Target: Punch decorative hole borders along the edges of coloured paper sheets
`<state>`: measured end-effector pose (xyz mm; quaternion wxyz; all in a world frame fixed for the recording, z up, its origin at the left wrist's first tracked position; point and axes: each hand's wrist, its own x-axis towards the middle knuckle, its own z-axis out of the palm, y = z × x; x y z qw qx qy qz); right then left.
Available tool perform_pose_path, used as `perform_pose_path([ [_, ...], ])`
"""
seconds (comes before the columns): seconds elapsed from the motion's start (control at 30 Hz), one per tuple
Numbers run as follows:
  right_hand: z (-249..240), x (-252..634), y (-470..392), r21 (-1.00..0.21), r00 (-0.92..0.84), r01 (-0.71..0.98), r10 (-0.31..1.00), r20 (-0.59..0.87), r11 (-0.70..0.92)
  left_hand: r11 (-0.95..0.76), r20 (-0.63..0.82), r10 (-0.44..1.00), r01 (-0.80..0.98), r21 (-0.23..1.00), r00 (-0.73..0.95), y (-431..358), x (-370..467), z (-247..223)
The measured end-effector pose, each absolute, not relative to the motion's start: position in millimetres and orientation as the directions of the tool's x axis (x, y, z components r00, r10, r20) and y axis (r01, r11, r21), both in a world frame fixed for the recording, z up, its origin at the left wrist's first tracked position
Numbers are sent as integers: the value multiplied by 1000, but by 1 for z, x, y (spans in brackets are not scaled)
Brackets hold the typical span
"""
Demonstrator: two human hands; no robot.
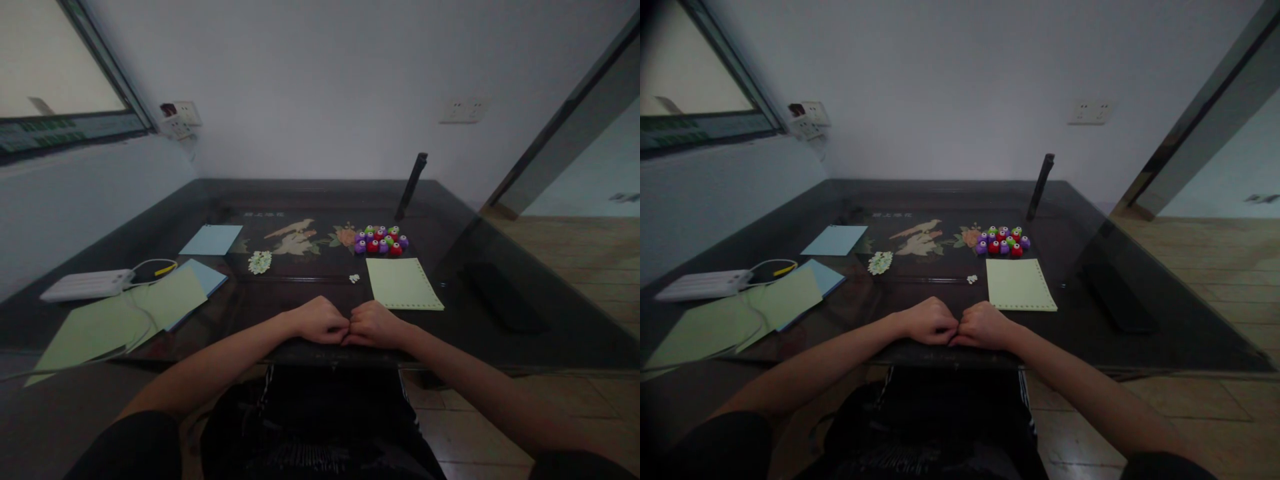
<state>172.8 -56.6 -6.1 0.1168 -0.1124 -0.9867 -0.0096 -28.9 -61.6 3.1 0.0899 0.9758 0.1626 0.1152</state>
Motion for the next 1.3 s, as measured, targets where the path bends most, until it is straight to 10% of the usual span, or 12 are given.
perform_pose_path([
  [0.47, 8, 177, -56, -4, -871, 215, 194, 452, 977, -883, 253, 468, 445, 147, 847, -60, -28, 2],
  [0.83, 71, 229, -14, -412, -301, 571, 647, 700, 710, -844, 384, 536, 477, 244, 752, -52, 4, 34],
  [1.07, 33, 291, 58, -359, 36, 923, 895, 444, 141, -822, 378, 570, 505, 264, 730, -32, 69, 17],
  [1.3, 0, 297, 73, -230, -102, 959, 959, 265, 166, -801, 110, 589, 559, 213, 801, -31, 82, -5],
])
